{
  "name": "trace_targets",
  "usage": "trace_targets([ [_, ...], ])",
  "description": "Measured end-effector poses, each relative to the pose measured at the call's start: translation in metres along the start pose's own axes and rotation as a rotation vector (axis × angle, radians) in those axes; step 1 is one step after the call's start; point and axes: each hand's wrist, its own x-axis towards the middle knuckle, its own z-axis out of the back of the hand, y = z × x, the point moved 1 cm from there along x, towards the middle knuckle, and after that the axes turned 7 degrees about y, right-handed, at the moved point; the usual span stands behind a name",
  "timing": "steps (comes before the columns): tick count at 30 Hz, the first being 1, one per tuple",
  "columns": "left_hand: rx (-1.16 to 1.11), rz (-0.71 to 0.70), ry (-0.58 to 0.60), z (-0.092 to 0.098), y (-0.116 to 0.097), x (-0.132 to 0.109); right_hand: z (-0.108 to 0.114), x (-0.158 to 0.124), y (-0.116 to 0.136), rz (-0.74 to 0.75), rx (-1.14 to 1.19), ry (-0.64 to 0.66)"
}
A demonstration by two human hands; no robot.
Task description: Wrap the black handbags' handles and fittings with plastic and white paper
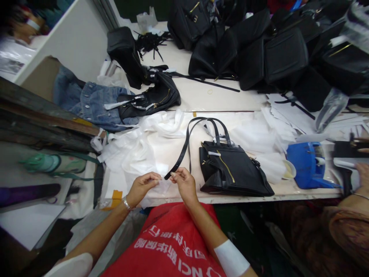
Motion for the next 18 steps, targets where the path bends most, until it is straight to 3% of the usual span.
trace_targets([
  [5,0.003,-0.022,-0.076,-0.007,-0.007,0.005,0.001,0.001,-0.002,0.037,-0.134,-0.061],
  [9,0.058,-0.055,-0.123,-0.011,-0.011,0.008,0.001,0.003,-0.004,0.001,-0.088,-0.023],
  [18,0.104,-0.038,-0.069,-0.021,-0.014,0.011,0.005,0.007,-0.008,-0.042,0.038,-0.042],
])
